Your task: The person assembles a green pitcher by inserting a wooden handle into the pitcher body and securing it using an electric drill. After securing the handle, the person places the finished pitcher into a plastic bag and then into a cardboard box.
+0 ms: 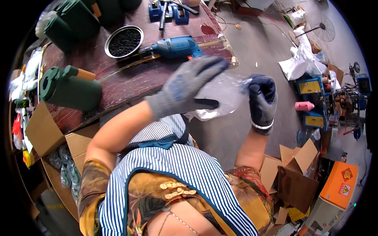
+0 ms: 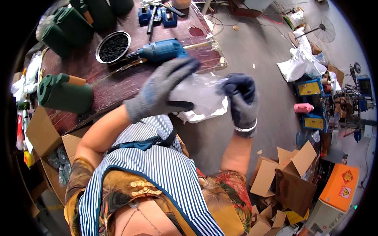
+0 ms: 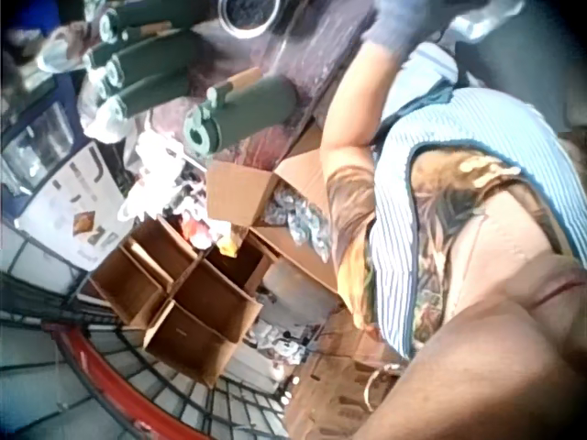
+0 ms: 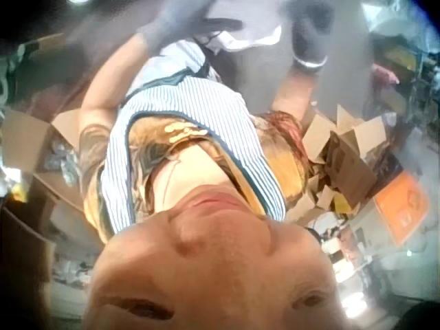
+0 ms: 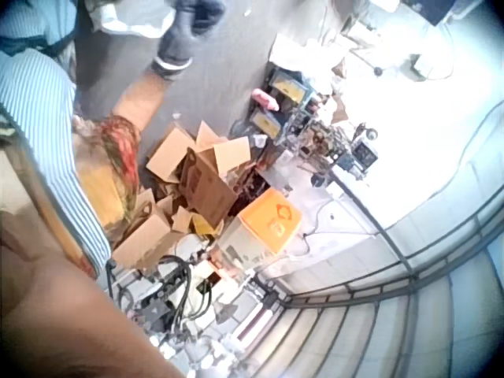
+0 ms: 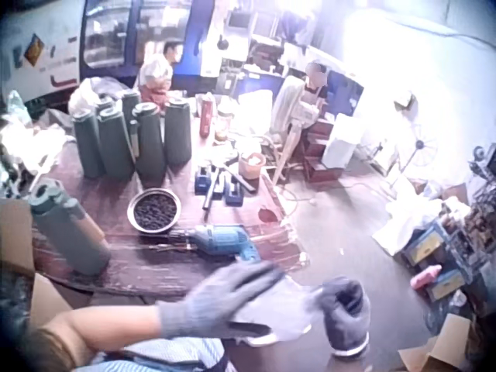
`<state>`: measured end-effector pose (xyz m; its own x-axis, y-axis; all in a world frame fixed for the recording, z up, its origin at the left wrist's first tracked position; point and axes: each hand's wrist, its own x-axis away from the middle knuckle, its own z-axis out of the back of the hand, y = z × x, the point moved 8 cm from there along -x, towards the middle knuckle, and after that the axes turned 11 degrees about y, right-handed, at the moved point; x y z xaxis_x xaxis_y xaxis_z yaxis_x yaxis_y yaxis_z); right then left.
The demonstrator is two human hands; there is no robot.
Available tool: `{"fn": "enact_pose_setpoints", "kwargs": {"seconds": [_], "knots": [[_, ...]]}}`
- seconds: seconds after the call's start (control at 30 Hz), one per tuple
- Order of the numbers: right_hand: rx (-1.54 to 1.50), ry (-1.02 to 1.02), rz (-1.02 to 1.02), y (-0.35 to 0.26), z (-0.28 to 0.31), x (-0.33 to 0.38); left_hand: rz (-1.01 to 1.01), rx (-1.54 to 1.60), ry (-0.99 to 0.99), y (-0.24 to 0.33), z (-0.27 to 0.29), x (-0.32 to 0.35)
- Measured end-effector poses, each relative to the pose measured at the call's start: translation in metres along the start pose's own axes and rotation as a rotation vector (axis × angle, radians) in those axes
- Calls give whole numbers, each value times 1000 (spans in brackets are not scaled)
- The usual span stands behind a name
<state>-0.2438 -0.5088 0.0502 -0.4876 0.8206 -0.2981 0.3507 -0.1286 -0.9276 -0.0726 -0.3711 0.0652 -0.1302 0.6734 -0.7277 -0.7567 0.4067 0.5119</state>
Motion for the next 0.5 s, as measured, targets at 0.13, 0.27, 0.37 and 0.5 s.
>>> {"fn": "enact_pose_setpoints", "kwargs": {"seconds": [0.13, 0.27, 0.37, 0.5], "knots": [[-251, -189, 115, -47, -80, 4, 298, 466, 108, -44, 24, 0], [150, -131, 214, -9, -100, -39, 575, 1293, 212, -58, 66, 20], [118, -376, 305, 16, -216, -10, 524, -37, 346, -80, 101, 59], [-346, -173, -29, 47, -236, -28, 363, -197, 487, -44, 186, 80]]}}
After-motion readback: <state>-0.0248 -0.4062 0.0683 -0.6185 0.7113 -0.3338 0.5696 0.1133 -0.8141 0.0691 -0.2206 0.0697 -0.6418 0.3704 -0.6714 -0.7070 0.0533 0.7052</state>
